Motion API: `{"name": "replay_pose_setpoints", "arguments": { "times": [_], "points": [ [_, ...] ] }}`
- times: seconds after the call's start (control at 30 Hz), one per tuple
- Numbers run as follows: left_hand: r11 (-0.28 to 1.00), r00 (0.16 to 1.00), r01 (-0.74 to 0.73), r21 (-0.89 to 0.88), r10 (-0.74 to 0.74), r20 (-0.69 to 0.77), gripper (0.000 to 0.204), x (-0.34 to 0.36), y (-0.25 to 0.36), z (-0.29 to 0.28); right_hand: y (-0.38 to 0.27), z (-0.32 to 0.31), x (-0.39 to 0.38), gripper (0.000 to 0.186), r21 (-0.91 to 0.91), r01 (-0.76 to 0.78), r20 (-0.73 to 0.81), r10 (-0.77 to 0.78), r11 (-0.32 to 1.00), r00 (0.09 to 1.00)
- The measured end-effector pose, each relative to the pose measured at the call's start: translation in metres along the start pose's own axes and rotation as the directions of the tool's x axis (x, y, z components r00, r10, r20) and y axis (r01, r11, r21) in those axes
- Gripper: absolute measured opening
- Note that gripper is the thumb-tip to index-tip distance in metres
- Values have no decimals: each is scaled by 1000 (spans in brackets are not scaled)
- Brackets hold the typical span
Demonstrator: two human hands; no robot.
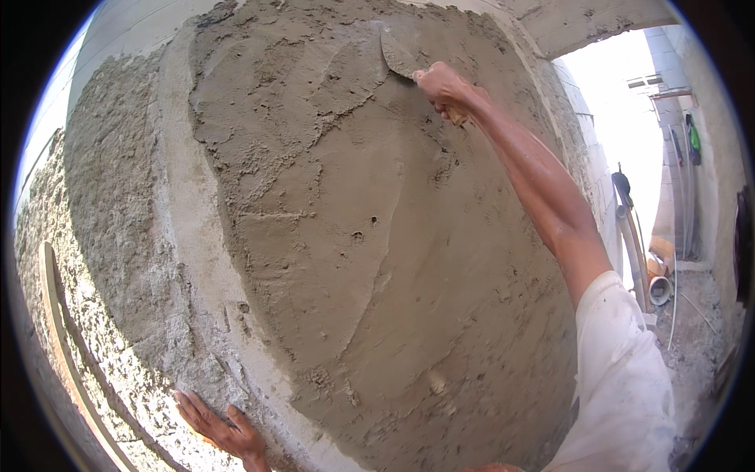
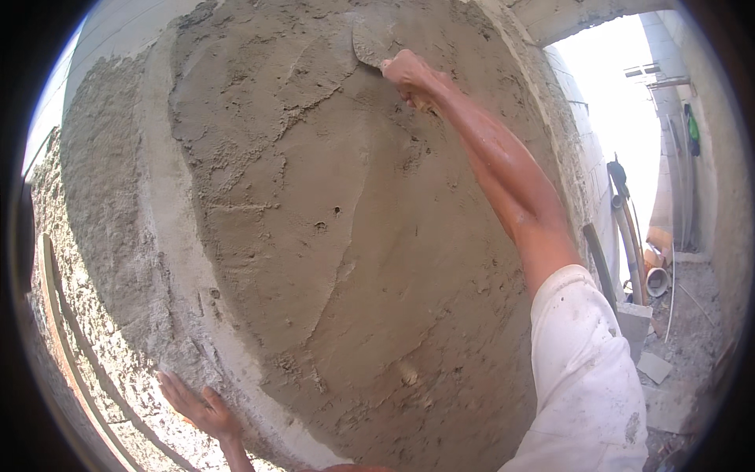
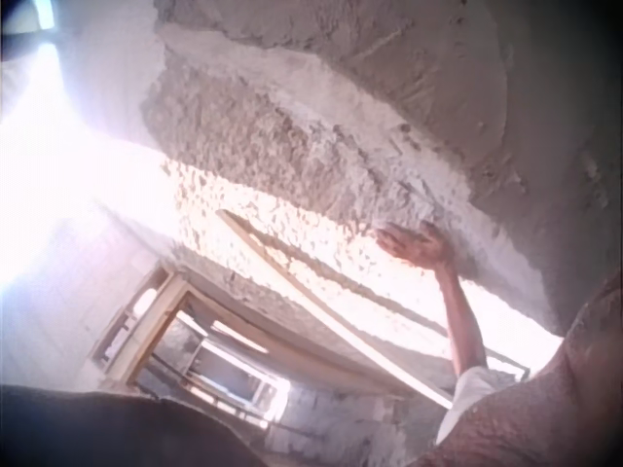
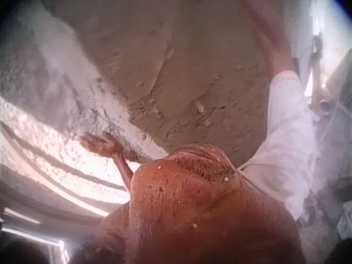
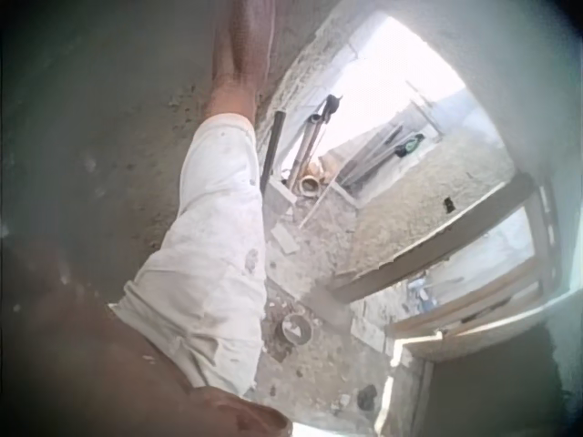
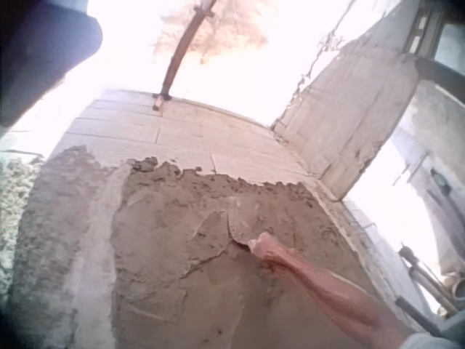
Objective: The person applies mortar to a wall using a trowel, periodically taking more mortar from a bucket and smoothing the mixture onto the surface.
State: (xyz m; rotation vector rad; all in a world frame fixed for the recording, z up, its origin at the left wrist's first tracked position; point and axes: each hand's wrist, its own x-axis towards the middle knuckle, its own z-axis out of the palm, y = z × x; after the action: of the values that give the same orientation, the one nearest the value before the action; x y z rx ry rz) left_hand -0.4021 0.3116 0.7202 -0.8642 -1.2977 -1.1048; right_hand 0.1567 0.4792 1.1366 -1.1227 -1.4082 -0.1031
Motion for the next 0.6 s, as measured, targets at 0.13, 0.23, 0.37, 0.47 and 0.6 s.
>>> {"name": "replay_pose_setpoints", "arguments": {
  "times": [0.13,0.23,0.37,0.47,0.6],
  "points": [
    [999,1000,-8,-35,7,-22,71,1,-6,-5,-4,27,-106,52,-7,113,190,-110,994,976],
    [1000,999,-27,-11,26,-34,69,-3,-24,-9,17,41,-203,51,17,64,349,-66,998,935],
    [994,998,-55,-95,54,-15,72,-8,-21,-1,163,36,-358,51,2,55,379,-52,998,924],
    [971,995,-26,-238,47,84,71,-25,-33,-29,251,13,-574,45,175,-694,526,530,698,665],
    [898,943,118,-423,32,331,65,-113,-10,-113,351,-84,-927,51,234,-942,391,910,-241,-136]
  ]
}}
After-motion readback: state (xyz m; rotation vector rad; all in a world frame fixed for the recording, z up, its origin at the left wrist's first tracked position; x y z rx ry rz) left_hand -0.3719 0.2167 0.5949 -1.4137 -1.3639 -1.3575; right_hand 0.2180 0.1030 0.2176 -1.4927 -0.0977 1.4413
